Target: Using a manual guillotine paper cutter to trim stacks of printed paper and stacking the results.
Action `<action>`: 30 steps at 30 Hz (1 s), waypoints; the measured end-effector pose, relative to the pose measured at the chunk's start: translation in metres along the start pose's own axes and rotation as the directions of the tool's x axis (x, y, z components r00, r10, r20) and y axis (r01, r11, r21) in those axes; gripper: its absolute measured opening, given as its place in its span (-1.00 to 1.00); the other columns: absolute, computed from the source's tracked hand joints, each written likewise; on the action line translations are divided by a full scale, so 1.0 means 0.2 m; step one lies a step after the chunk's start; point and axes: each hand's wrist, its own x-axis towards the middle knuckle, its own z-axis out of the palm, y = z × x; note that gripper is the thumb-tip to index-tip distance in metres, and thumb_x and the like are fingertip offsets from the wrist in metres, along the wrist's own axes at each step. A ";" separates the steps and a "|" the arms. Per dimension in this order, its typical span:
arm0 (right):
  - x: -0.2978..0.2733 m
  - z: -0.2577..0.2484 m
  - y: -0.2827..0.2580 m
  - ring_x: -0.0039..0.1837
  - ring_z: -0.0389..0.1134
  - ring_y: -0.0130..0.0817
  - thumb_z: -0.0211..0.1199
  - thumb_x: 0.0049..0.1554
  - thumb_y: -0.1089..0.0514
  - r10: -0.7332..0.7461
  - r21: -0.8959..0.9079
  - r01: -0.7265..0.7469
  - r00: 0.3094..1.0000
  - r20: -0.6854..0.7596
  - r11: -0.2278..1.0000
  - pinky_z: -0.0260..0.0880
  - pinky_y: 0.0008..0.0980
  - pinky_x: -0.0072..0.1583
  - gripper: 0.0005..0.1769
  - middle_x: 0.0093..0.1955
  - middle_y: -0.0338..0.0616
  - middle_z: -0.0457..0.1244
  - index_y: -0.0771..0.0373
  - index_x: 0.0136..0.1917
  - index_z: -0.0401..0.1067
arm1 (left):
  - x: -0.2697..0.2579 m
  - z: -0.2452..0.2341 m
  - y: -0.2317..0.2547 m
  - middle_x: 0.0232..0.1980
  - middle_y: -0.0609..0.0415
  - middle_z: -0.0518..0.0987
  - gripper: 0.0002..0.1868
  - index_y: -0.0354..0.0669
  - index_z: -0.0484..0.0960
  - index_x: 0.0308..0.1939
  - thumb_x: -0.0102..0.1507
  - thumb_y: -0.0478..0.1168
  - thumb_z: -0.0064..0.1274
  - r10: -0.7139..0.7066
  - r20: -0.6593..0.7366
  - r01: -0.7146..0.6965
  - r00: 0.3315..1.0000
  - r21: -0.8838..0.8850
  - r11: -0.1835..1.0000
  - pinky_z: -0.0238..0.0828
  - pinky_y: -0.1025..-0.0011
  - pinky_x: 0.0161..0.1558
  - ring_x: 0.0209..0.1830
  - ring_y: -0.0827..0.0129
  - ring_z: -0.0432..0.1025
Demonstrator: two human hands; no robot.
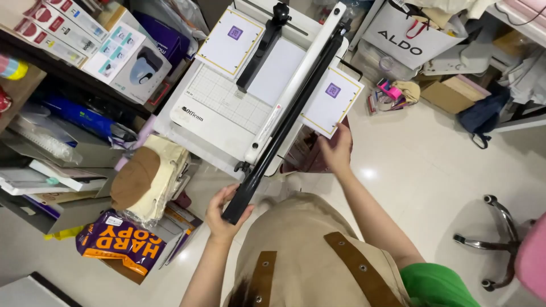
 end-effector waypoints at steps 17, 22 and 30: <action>0.59 0.12 0.37 0.02 0.38 -0.33 0.27 0.12 0.03 0.742 0.271 -0.729 0.667 0.072 0.629 0.42 -0.32 0.02 -0.73 0.01 -0.16 0.35 0.17 -0.01 0.30 | 0.77 0.26 0.55 -0.29 0.04 0.67 -0.56 -0.15 0.57 -0.15 0.35 0.17 -0.05 0.391 -0.229 -0.383 0.891 0.082 0.920 0.54 0.52 -0.34 -0.36 0.35 0.62; 0.62 0.06 0.31 0.02 0.35 -0.35 0.28 0.08 0.00 0.774 0.215 -0.772 0.626 0.096 0.598 0.38 -0.33 0.02 -0.67 0.01 -0.21 0.32 0.13 0.01 0.26 | 1.39 0.46 0.94 -0.34 0.11 0.67 -0.58 -0.03 0.52 -0.14 0.37 0.22 -0.08 0.497 -0.084 -0.499 0.864 0.002 0.867 0.31 0.48 -0.36 -0.50 0.47 0.54; 0.62 0.02 0.31 0.06 0.37 -0.32 0.26 0.18 0.03 0.747 0.221 -0.769 0.638 0.189 0.600 0.41 -0.31 0.04 -0.67 0.06 -0.18 0.30 0.19 0.14 0.30 | 1.99 1.09 0.74 -0.13 0.06 0.52 -0.75 -0.20 0.32 -0.09 0.32 -0.27 0.10 0.526 -0.093 -0.494 0.845 0.236 0.837 0.22 0.31 0.25 -0.14 0.29 0.44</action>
